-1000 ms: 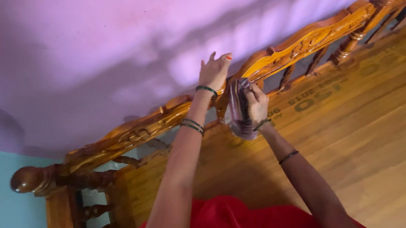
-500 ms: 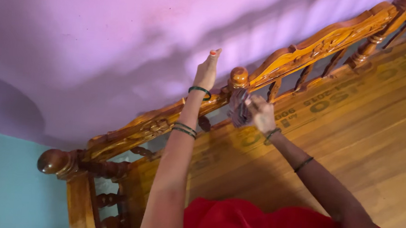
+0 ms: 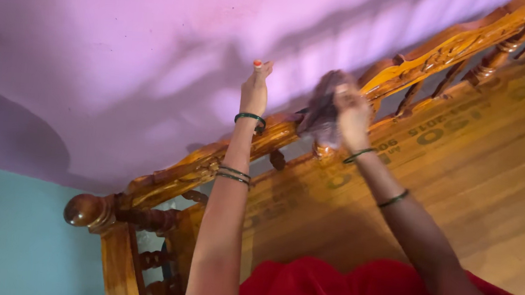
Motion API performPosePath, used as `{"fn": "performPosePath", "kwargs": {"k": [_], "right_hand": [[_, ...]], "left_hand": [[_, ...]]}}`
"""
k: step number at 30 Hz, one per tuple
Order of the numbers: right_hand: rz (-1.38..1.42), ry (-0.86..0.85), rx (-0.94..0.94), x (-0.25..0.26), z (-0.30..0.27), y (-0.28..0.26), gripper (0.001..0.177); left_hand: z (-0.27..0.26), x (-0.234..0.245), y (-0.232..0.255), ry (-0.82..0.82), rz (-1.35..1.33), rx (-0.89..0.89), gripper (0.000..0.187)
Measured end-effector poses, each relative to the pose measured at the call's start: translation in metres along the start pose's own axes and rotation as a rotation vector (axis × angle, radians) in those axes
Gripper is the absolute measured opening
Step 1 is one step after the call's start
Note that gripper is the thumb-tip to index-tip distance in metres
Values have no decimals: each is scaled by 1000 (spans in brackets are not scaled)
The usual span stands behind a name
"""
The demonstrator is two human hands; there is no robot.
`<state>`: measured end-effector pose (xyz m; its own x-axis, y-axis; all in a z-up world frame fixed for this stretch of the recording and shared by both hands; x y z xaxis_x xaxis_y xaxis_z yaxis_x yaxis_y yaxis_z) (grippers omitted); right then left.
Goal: The person wipes the wooden bed frame with a cloth, moving along the headboard and side rails. The person uses a cloth to clean the carved wooden surfaces of the bed frame.
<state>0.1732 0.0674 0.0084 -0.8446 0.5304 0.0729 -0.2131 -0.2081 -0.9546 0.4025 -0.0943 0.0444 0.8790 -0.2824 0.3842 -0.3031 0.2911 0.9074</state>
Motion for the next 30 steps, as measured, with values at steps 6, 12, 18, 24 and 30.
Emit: {"fn": "performPosePath", "kwargs": {"k": [6,12,18,24,30], "right_hand": [[616,60,-21,101,38,-25,29],[-536,-457,445,15,14,-97,34],[-1055,-585,435,-62,26,-37,38],[-614,-592,-70,-51,65,-9,49],[-548,-78,654,-24,-30,-61,52]], "left_hand": [[10,0,-21,64,-50,94,101],[18,-29,-18,10,5,114,104],[19,-37,-11,16,9,113,103],[17,-30,-3,31,8,112,105],[19,-33,0,17,9,86,109]]}}
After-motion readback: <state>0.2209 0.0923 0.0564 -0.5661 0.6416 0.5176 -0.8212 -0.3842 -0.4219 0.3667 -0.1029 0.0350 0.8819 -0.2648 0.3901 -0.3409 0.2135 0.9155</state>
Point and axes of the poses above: each hand's wrist, its own z-axis towards the middle knuckle, its own x-axis out of the back of the hand, y = z × x, the point moved 7 cm from there along z, towards the middle knuckle, and after that the axes turned 7 degrees about -y, right-handed, at the moved point
